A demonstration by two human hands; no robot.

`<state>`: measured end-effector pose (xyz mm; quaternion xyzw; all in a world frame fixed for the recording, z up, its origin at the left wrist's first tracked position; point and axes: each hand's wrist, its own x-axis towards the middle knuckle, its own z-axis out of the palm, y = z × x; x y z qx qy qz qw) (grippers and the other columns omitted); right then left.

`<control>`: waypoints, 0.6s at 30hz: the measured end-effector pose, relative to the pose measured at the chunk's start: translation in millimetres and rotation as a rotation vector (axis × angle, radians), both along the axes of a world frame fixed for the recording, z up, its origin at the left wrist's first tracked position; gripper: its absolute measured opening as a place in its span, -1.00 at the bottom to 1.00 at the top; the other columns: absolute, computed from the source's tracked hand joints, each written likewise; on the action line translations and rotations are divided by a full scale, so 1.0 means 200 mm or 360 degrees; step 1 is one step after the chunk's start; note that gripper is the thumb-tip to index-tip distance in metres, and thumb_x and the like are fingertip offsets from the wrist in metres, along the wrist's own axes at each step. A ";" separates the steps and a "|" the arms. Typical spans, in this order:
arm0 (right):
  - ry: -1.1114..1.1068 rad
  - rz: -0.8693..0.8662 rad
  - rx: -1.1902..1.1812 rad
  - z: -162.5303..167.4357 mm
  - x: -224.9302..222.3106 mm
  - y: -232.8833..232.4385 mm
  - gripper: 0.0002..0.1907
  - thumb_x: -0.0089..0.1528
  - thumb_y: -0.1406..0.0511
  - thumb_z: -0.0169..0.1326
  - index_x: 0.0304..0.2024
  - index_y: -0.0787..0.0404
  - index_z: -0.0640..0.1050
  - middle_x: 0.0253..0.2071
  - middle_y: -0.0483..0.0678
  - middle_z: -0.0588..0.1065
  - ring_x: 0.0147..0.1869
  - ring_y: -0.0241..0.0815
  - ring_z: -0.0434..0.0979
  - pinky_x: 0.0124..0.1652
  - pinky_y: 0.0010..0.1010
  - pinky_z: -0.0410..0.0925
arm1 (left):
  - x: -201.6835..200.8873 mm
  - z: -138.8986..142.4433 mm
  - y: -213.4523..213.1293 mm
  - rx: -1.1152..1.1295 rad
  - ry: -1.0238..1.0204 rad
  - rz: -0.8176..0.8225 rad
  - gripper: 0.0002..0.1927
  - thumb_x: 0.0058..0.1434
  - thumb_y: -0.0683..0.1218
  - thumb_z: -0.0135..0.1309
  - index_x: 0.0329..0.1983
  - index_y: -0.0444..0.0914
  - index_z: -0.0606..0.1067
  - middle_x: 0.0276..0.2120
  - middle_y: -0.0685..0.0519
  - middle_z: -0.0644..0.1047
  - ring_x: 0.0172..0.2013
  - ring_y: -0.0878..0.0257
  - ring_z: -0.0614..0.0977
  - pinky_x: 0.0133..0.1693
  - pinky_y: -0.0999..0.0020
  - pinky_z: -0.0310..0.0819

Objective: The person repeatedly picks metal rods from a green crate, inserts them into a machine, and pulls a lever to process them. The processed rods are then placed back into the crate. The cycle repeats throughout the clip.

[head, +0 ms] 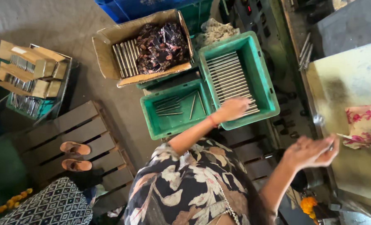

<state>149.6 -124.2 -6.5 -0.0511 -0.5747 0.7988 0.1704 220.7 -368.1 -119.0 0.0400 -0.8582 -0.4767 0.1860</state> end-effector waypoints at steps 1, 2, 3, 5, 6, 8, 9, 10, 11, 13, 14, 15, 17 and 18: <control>-0.0011 -0.0005 0.0013 -0.03 0.07 0.05 -0.73 0.42 0.22 0.26 0.05 0.23 0.54 -0.61 -0.26 0.16 -0.65 -0.47 0.02 -0.56 -0.46 0.02 | 0.07 -0.02 -0.08 0.0145 0.0094 0.0091 -0.75 0.34 -0.04 -0.04 -0.09 -0.27 0.55 -0.18 -0.18 0.63 -0.16 -0.09 0.67 -0.13 0.09 0.57; -0.0047 -0.0028 0.0132 -0.06 0.13 0.11 -0.72 0.43 0.22 0.25 0.04 0.26 0.53 -0.47 -0.18 0.30 -0.62 -0.42 0.08 -0.58 -0.48 0.03 | 0.14 -0.05 -0.17 0.0288 0.0189 0.0186 -0.75 0.35 -0.03 -0.01 -0.08 -0.26 0.56 -0.17 -0.17 0.64 -0.17 -0.02 0.69 -0.15 0.16 0.62; -0.0080 -0.0052 0.0248 -0.09 0.20 0.15 -0.71 0.43 0.21 0.24 0.03 0.29 0.52 -0.34 -0.10 0.44 -0.59 -0.37 0.14 -0.60 -0.49 0.04 | 0.23 -0.08 -0.28 0.1371 0.0031 0.0304 -0.76 0.38 -0.05 0.02 -0.03 -0.26 0.56 -0.17 -0.13 0.62 -0.21 0.05 0.64 -0.23 0.20 0.56; -0.0165 -0.0076 0.0259 -0.16 0.33 0.21 -0.71 0.47 0.22 0.23 0.04 0.31 0.50 -0.31 -0.06 0.45 -0.55 -0.36 0.16 -0.56 -0.50 0.05 | 0.39 -0.17 -0.44 0.2789 -0.0232 0.0590 -0.77 0.40 -0.06 0.03 0.00 -0.26 0.56 -0.18 -0.11 0.60 -0.25 0.09 0.60 -0.30 0.20 0.51; -0.0203 -0.0071 0.0274 -0.19 0.38 0.23 -0.71 0.47 0.21 0.23 0.05 0.31 0.51 -0.33 -0.07 0.42 -0.55 -0.35 0.16 -0.56 -0.49 0.06 | 0.46 -0.22 -0.48 0.2021 -0.0457 0.0687 -0.76 0.39 -0.06 0.01 -0.01 -0.27 0.56 -0.18 -0.12 0.60 -0.24 0.05 0.60 -0.29 0.16 0.51; -0.0288 -0.0063 0.0311 -0.23 0.48 0.25 -0.70 0.47 0.21 0.21 0.06 0.31 0.51 -0.39 -0.10 0.36 -0.56 -0.33 0.17 -0.55 -0.47 0.07 | 0.58 -0.34 -0.51 0.0596 -0.1026 0.0847 -0.75 0.37 -0.05 -0.02 -0.04 -0.27 0.56 -0.19 -0.16 0.60 -0.23 -0.03 0.61 -0.28 0.09 0.52; -0.0359 -0.0063 0.0369 -0.24 0.52 0.25 -0.72 0.46 0.21 0.19 0.06 0.30 0.52 -0.43 -0.12 0.31 -0.57 -0.34 0.16 -0.56 -0.47 0.07 | 0.61 -0.41 -0.51 0.0326 -0.1182 0.0878 -0.74 0.36 -0.04 -0.03 -0.06 -0.28 0.56 -0.19 -0.17 0.60 -0.23 -0.06 0.62 -0.27 0.05 0.52; -0.0433 -0.0070 0.0424 -0.24 0.56 0.24 -0.73 0.46 0.22 0.17 0.07 0.29 0.52 -0.46 -0.13 0.27 -0.58 -0.35 0.15 -0.56 -0.48 0.08 | 0.62 -0.47 -0.50 0.0143 -0.1283 0.0895 -0.73 0.35 -0.04 -0.05 -0.07 -0.28 0.56 -0.20 -0.19 0.60 -0.22 -0.10 0.62 -0.26 0.01 0.53; -0.0514 -0.0081 0.0488 -0.23 0.62 0.25 -0.74 0.46 0.23 0.15 0.07 0.28 0.53 -0.50 -0.15 0.22 -0.58 -0.36 0.14 -0.57 -0.48 0.08 | 0.64 -0.52 -0.49 0.0033 -0.1339 0.0920 -0.72 0.34 -0.03 -0.07 -0.08 -0.28 0.56 -0.20 -0.21 0.60 -0.22 -0.14 0.63 -0.25 -0.03 0.53; -0.0570 -0.0111 0.0547 -0.18 0.73 0.25 -0.77 0.50 0.22 0.10 0.09 0.24 0.48 -0.48 -0.16 0.29 -0.55 -0.38 0.20 -0.56 -0.53 0.11 | 0.62 -0.62 -0.44 -0.0117 -0.1365 0.0983 -0.70 0.32 -0.03 -0.10 -0.11 -0.29 0.55 -0.21 -0.24 0.61 -0.20 -0.21 0.64 -0.23 -0.11 0.54; -0.0587 -0.0133 0.0563 -0.17 0.77 0.23 -0.78 0.52 0.21 0.08 0.10 0.21 0.46 -0.47 -0.16 0.32 -0.54 -0.38 0.23 -0.55 -0.55 0.13 | 0.61 -0.65 -0.42 -0.0179 -0.1375 0.0996 -0.69 0.31 -0.02 -0.11 -0.12 -0.29 0.55 -0.21 -0.26 0.61 -0.20 -0.25 0.64 -0.22 -0.15 0.54; -0.0606 -0.0172 0.0672 -0.15 0.81 0.22 -0.78 0.53 0.22 0.06 0.11 0.22 0.47 -0.47 -0.17 0.32 -0.53 -0.39 0.24 -0.55 -0.55 0.13 | 0.60 -0.68 -0.39 -0.0209 -0.1408 0.0973 -0.68 0.30 -0.02 -0.13 -0.14 -0.30 0.55 -0.21 -0.28 0.61 -0.19 -0.29 0.65 -0.22 -0.18 0.55; -0.0682 -0.0223 0.0943 -0.10 0.88 0.23 -0.77 0.53 0.23 0.04 0.13 0.24 0.50 -0.47 -0.19 0.31 -0.52 -0.41 0.25 -0.53 -0.55 0.11 | 0.61 -0.70 -0.30 -0.0104 -0.1441 0.0927 -0.67 0.33 -0.01 -0.15 -0.11 -0.31 0.54 -0.22 -0.28 0.62 -0.20 -0.28 0.66 -0.22 -0.18 0.55; -0.0612 -0.0176 0.0870 -0.09 0.90 0.24 -0.78 0.53 0.25 0.06 0.11 0.27 0.51 -0.46 -0.17 0.32 -0.52 -0.41 0.22 -0.51 -0.53 0.11 | 0.62 -0.68 -0.27 0.0042 -0.1424 0.0927 -0.65 0.35 0.02 -0.14 -0.13 -0.32 0.54 -0.24 -0.30 0.61 -0.20 -0.29 0.65 -0.21 -0.17 0.55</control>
